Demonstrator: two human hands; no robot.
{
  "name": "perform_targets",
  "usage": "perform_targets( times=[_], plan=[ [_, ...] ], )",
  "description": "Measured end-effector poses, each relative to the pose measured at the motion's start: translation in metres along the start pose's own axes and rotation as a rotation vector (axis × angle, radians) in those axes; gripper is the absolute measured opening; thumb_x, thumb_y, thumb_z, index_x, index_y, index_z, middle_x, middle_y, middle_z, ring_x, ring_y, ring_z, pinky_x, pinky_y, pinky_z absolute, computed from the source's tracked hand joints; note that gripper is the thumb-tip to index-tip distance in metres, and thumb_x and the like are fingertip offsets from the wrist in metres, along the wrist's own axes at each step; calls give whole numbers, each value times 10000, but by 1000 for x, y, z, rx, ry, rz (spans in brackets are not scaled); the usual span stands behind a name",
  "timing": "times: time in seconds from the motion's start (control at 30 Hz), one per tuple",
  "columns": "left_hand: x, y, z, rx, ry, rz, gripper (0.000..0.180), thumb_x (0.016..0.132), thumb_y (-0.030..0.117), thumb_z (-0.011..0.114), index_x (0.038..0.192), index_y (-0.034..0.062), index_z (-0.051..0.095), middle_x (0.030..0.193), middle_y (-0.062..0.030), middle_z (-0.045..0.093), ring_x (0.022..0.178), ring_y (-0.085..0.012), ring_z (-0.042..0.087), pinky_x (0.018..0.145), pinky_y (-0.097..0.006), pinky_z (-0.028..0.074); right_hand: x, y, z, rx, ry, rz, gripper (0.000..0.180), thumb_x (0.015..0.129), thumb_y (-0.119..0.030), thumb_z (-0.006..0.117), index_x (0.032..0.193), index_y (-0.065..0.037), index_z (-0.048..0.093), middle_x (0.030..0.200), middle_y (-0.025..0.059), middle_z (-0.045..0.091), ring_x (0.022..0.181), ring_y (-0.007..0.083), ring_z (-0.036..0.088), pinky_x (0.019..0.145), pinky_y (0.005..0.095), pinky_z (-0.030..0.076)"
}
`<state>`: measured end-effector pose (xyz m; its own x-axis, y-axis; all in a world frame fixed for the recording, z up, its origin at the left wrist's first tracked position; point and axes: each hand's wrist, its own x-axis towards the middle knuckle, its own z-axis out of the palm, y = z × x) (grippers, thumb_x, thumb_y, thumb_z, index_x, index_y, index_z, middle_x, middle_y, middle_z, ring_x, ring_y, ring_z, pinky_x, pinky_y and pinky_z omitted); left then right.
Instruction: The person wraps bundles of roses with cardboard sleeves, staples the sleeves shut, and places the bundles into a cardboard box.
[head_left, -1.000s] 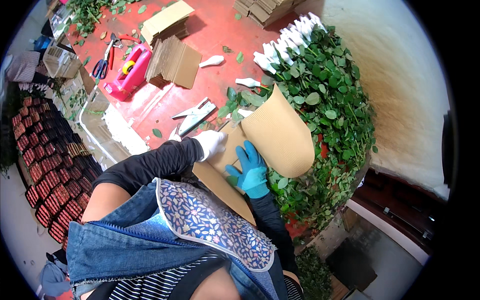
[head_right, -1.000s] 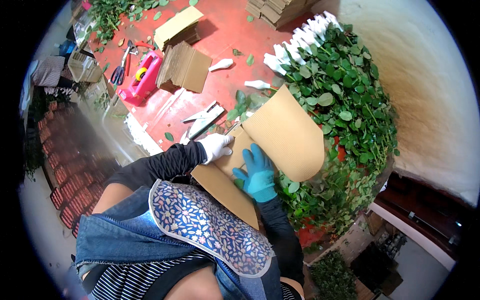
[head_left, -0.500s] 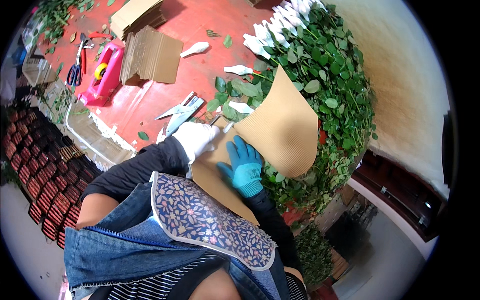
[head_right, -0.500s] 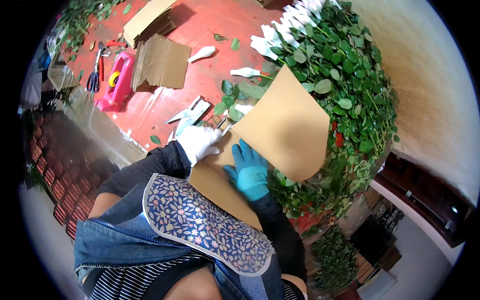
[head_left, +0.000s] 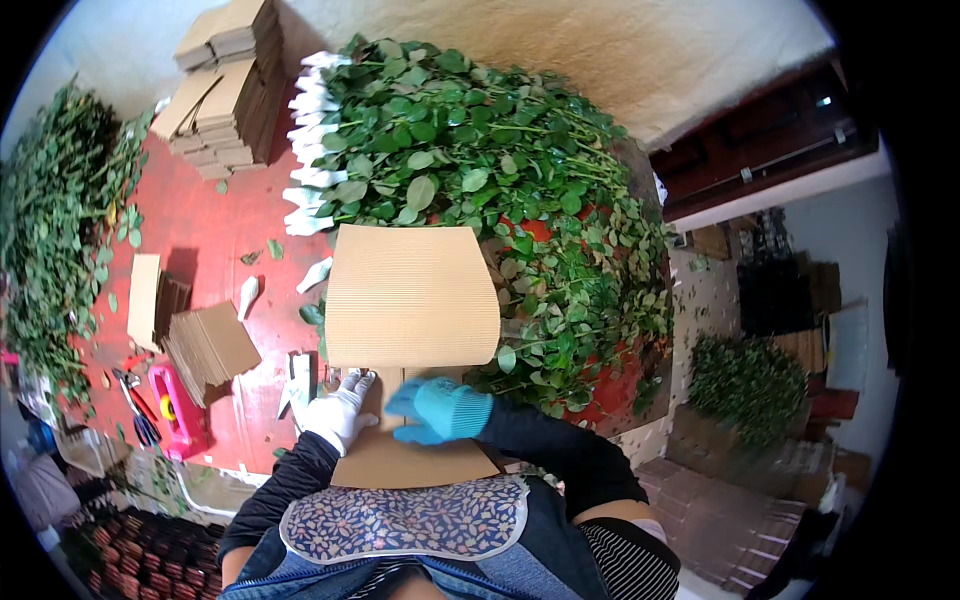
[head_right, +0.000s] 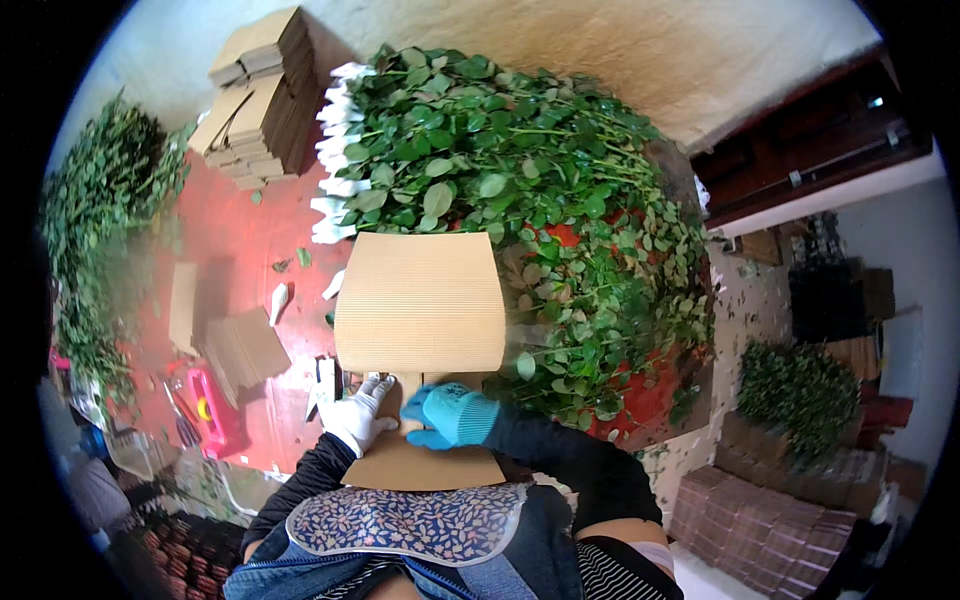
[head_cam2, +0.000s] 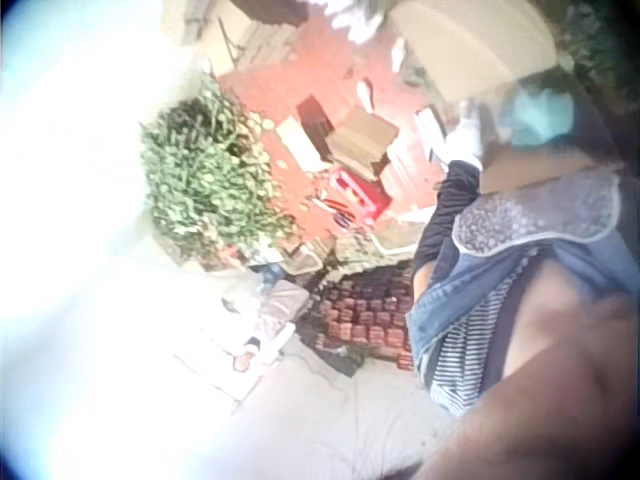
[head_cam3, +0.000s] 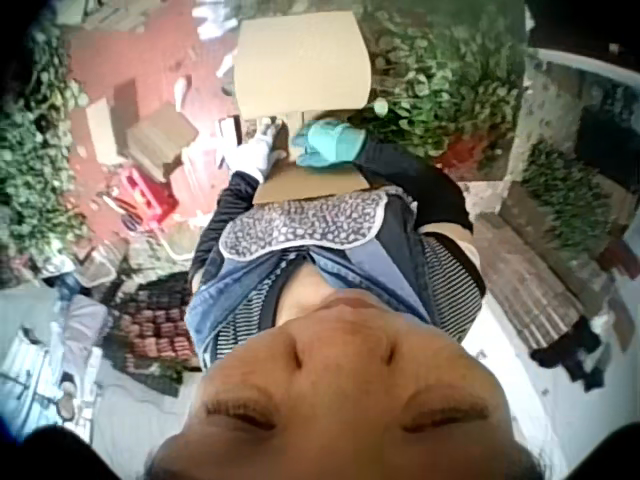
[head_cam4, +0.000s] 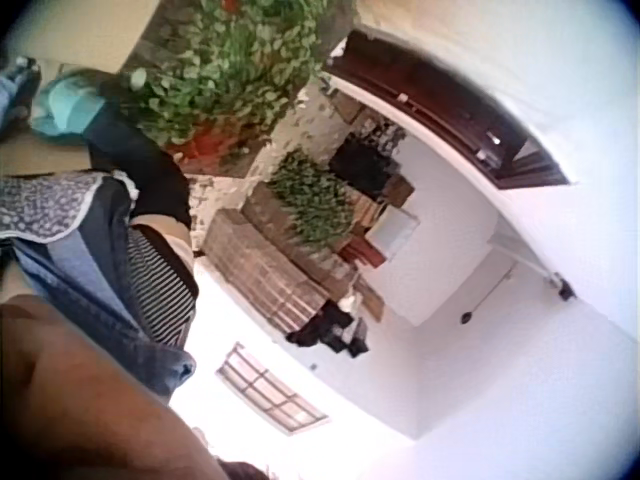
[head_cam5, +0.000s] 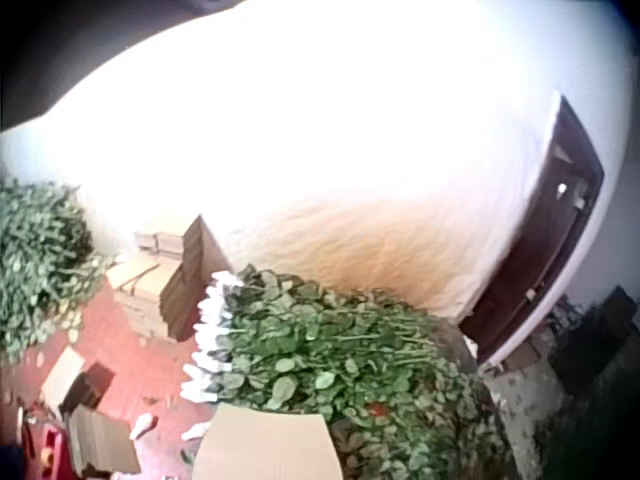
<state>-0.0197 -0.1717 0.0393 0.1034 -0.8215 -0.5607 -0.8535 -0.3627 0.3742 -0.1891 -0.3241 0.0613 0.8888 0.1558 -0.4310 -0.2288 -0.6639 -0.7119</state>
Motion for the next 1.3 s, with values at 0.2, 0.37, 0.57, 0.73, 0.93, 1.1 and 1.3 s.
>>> perform_targets(
  times=[0.2, 0.37, 0.57, 0.73, 0.93, 1.1, 1.3],
  plan=[
    [1, -25, 37, 22, 31, -77, 744, 868, 543, 599, 1513, 280, 336, 1571, 7, 360, 1271, -229, 546, 1042, -638, 263, -21, -28, -83, -115, 768, -476, 510, 861, -378, 687, 1222, -28, 604, 1200, 204, 617, 1144, 393, 579, 976, 463, 481],
    [2, -22, 34, 30, 41, -39, 766, 848, 541, 625, 1513, 288, 340, 1565, 0, 370, 1308, -243, 516, 1044, -650, 274, 26, 82, -63, 560, -6, -101, 597, 1018, -525, 378, 1399, -89, 525, 1385, 117, 563, 1231, 222, 544, 1073, 344, 381],
    [12, -7, 23, 44, 62, 62, 827, 779, 464, 738, 1486, 201, 400, 1548, -96, 372, 1229, -315, 573, 1019, -433, 451, 67, 145, -74, 266, -123, -582, 401, 971, -393, 554, 1257, -131, 656, 1197, 74, 677, 1050, 185, 624, 940, 342, 488],
    [-9, -19, 18, 72, 40, -22, 757, 847, 455, 670, 1496, 219, 359, 1524, -65, 408, 1172, -303, 607, 953, -432, 500, 123, 41, -220, -395, 620, -70, 219, 896, -280, 609, 1034, -117, 653, 814, 190, 656, 749, 393, 638, 676, 515, 502],
    [-2, -11, 15, 150, 155, 106, 766, 831, 463, 681, 1482, 194, 381, 1503, -89, 416, 1133, -332, 620, 871, -461, 539, 211, 143, -296, -760, 920, 287, 537, 857, -274, 624, 1359, -114, 519, 1275, 181, 586, 1169, 375, 536, 1008, 573, 369],
    [0, -15, 26, 22, 38, 28, 803, 815, 590, 633, 1498, 249, 383, 1555, -54, 348, 1328, -312, 465, 1049, -609, 266, 188, 140, -250, -751, 735, 190, 531, 807, -285, 679, 1279, -80, 552, 1023, 132, 651, 938, 303, 631, 813, 457, 478],
    [-3, -19, 26, 21, 133, 89, 754, 826, 418, 694, 1477, 183, 396, 1508, -90, 384, 1264, -357, 506, 872, -471, 528, 88, 87, -164, -832, 449, -49, 495, 816, -184, 593, 1307, -135, 554, 1103, 112, 616, 716, 239, 669, 529, 420, 522]
  ],
)
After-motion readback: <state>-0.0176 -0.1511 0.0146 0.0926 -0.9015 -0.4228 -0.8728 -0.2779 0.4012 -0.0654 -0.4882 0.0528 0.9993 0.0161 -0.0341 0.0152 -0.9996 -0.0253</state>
